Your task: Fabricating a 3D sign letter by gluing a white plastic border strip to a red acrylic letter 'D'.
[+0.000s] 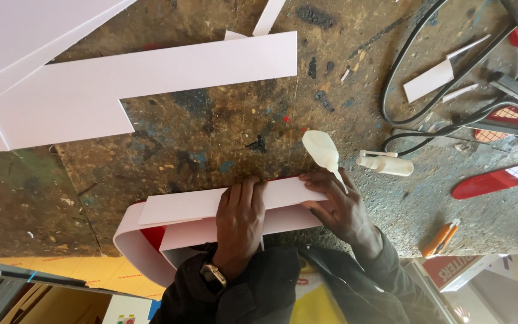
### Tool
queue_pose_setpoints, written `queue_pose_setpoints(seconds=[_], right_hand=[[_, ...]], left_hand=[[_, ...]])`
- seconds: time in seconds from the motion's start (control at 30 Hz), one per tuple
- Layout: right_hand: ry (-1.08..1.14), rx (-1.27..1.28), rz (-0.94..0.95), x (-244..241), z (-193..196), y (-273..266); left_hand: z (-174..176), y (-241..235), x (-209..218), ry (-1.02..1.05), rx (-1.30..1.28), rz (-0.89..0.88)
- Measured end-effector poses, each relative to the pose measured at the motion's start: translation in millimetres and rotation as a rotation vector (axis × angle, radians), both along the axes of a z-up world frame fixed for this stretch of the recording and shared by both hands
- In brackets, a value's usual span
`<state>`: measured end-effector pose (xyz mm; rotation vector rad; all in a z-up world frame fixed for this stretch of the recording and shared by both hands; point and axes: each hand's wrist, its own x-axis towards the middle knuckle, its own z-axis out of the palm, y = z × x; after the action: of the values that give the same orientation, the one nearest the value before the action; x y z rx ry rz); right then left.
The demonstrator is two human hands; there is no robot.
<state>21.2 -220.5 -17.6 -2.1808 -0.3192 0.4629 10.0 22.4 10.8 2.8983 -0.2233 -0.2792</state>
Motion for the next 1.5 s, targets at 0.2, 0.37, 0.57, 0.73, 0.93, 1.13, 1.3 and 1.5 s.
queue_pose_setpoints(seconds=[0.2, 0.37, 0.57, 0.73, 0.93, 1.13, 1.3, 1.5], right_hand=[[0.133, -0.079, 0.066, 3.5, 11.9, -7.7], [0.124, -0.144, 0.074, 3.1, 11.8, -7.6], [0.024, -0.114, 0.052, 7.5, 9.1, -5.8], [-0.068, -0.064, 0.024, 8.5, 7.7, -3.3], [-0.075, 0.007, -0.119, -12.8, 3.0, -21.0], [-0.519, -0.293, -0.384, -2.9, 2.9, -69.5], [-0.441, -0.084, -0.302, -10.8, 27.7, -82.4], [0.088, 0.924, -0.455, -85.2, 29.3, -61.9]], left_hand=[[-9.8, 5.9, -20.8, 0.149, 0.058, -0.105], [-4.8, 5.7, -16.6, 0.190, 0.056, -0.098], [-8.1, 2.3, -15.4, 0.137, 0.041, -0.074], [-1.1, 1.4, -5.6, 0.093, 0.023, -0.053], [-1.5, 0.1, -7.4, 0.105, -0.017, -0.050], [0.2, 2.8, -13.9, 0.105, -0.005, -0.062], [-4.9, 6.2, -17.6, 0.161, -0.083, -0.069], [-28.5, 8.5, -21.6, 0.085, -0.119, -0.064]])
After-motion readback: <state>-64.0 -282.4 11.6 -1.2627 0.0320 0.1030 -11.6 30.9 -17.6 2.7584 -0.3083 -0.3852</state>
